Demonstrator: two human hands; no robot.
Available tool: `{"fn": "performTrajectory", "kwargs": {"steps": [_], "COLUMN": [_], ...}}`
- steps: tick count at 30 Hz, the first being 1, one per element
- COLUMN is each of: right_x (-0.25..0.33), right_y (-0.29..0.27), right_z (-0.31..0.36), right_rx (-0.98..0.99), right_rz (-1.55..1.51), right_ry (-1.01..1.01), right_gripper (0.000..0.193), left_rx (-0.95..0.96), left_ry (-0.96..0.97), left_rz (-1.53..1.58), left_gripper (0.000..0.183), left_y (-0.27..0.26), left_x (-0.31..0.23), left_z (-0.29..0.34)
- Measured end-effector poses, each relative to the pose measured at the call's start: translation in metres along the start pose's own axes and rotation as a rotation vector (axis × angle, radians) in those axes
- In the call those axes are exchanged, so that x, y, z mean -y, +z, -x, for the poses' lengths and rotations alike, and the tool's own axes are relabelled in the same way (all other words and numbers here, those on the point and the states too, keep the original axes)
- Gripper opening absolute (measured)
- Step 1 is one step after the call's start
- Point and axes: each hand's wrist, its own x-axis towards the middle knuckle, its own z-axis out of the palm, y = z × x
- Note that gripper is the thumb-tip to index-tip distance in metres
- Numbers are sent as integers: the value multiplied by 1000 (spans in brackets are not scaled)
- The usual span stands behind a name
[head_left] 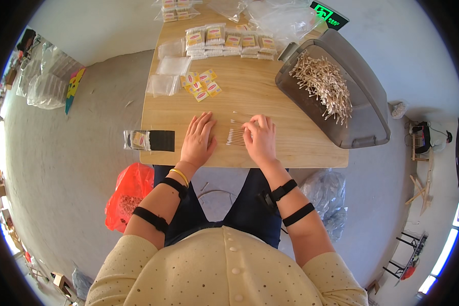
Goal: The recorder is counting out cotton swabs and placing them into a small plastic bag, then sealing the bag.
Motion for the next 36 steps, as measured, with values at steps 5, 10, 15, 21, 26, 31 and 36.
{"fn": "performTrajectory", "kwargs": {"steps": [5,10,15,21,26,31,36], "right_x": [-5,-8,-15,-14,-5,-15,-16], "right_y": [1,2,8,12,6,-2,-3], "right_z": [-13,-16,-26,-13,10,17,26], "right_rx": [-19,26,-34,13,43,62,104], "right_rz": [19,48,23,-27,-124,-152,-28], "right_ry": [14,14,43,21,93,6,-86], "right_gripper": [9,10,11,14,20,47,78], "left_rx": [-10,-9,-4,22,155,215,209], "left_ry": [3,4,3,5,51,108,-20], "left_rz": [2,-9,-10,-11,-74,-215,-312], "left_gripper": [50,49,49,51,66,81,91], "left_y": [2,3,2,1,-2,12,27], "left_x": [1,2,1,3,-8,-29,-31], "left_z": [0,0,0,2,5,-1,-8]}}
